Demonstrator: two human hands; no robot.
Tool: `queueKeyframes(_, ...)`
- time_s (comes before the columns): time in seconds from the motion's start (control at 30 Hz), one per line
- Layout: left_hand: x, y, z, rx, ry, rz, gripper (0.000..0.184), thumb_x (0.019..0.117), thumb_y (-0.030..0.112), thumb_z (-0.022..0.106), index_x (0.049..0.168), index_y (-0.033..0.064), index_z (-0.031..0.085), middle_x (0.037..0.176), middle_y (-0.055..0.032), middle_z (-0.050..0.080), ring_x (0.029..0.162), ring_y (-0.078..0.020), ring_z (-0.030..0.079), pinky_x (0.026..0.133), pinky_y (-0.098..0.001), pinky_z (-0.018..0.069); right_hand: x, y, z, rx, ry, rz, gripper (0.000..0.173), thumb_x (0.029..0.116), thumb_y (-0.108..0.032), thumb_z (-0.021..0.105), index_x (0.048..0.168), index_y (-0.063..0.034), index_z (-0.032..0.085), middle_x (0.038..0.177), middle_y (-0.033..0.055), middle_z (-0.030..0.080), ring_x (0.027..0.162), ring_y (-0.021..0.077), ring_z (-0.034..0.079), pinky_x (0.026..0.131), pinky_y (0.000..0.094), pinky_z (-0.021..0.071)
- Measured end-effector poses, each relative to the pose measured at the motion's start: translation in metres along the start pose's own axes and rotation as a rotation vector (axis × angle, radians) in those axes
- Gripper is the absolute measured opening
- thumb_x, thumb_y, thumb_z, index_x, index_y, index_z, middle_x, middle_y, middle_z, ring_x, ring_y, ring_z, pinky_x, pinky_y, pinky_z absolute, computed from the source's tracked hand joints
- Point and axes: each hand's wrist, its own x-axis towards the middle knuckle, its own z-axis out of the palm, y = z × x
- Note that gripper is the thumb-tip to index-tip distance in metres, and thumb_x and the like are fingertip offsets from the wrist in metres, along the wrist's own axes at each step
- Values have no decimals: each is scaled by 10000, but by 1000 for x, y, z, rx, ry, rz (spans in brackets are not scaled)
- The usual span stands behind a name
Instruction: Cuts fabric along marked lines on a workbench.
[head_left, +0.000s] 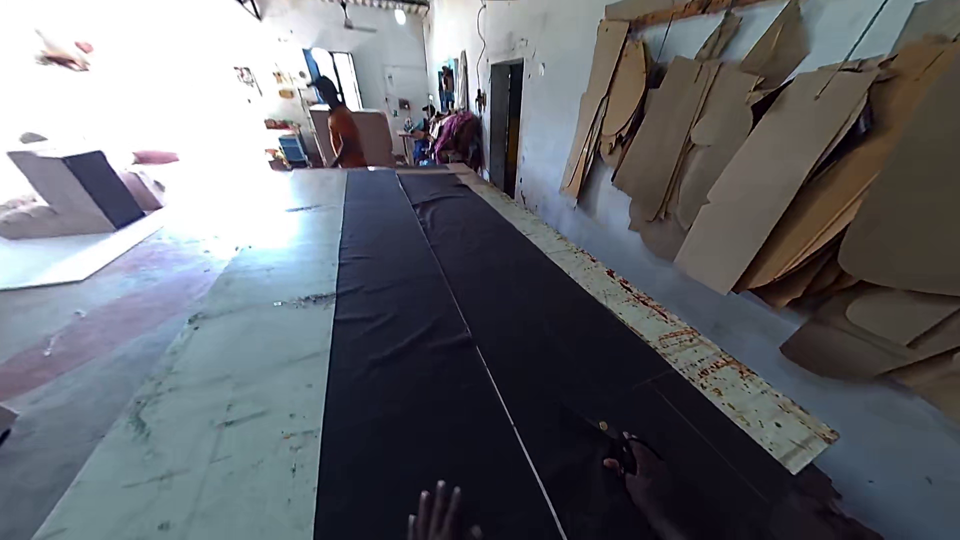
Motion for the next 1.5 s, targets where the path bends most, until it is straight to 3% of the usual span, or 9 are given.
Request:
queueKeyframes(0.17,-10,-21,26,236,162,10,732,1011,665,340,1539,182,488,1642,-76,378,1536,-365,284,1234,-621,187,3,-13,-18,12,-83,62,730,860,-597,747,1346,-62,642,1248,142,702,1164,306,670,1026,510,524)
queueKeyframes(0.4,-6,-19,24,217,166,19,702,1011,662,348,1498,196,542,1621,-55,415,1533,-321,309,1244,-579,220,4,0,-15,121,-56,61,706,806,-505,842,1326,-65,656,1284,132,690,1185,308,657,1024,521,513)
queueKeyframes(0.53,-10,-14,18,201,252,72,569,1036,535,441,1362,122,656,1502,-115,553,1455,-343,437,1208,-564,305,3,7,-11,273,-8,62,703,805,-527,833,1297,-56,659,1256,153,687,1142,337,660,991,545,520)
queueKeyframes(0.67,-19,46,22,148,314,10,495,1045,417,482,1263,29,699,1406,-198,613,1376,-420,508,1171,-593,340,2,19,-12,355,-35,27,672,817,-543,813,1285,-83,671,1261,119,688,1147,306,655,998,529,515)
queueKeyframes(0.9,-70,143,72,60,493,-268,440,1025,375,563,1302,56,686,1445,-132,598,1407,-347,490,1200,-548,340,8,27,-22,512,-155,-16,633,846,-473,826,1265,-38,634,1184,190,670,1094,377,642,955,603,505)
queueKeyframes(1.07,-112,137,67,165,470,-498,610,1016,524,486,1463,117,564,1579,-88,467,1507,-353,341,1235,-597,212,6,41,-21,658,-155,-67,684,862,-491,806,1332,-49,580,1183,191,661,1031,350,663,868,578,549)
queueKeyframes(1.23,-107,130,53,284,297,-606,767,1015,658,371,1592,153,381,1688,-95,267,1568,-393,153,1230,-651,123,3,54,-48,964,-284,-83,570,865,-282,825,1283,15,576,1183,129,701,1028,194,681,899,405,574)
queueKeyframes(1.4,-49,116,30,310,131,-654,818,1002,725,288,1644,221,245,1730,-71,104,1579,-418,10,1219,-687,19,-20,63,-88,1040,-486,-154,691,827,-554,772,1166,24,599,1013,63,733,874,131,703,745,290,600)
queueKeyframes(1.5,-13,77,31,410,134,-635,873,955,805,203,1643,268,248,1728,-70,119,1574,-437,29,1209,-709,21,-43,68,-105,1102,-619,-106,680,820,-539,798,1117,40,600,888,44,690,766,109,664,679,271,583)
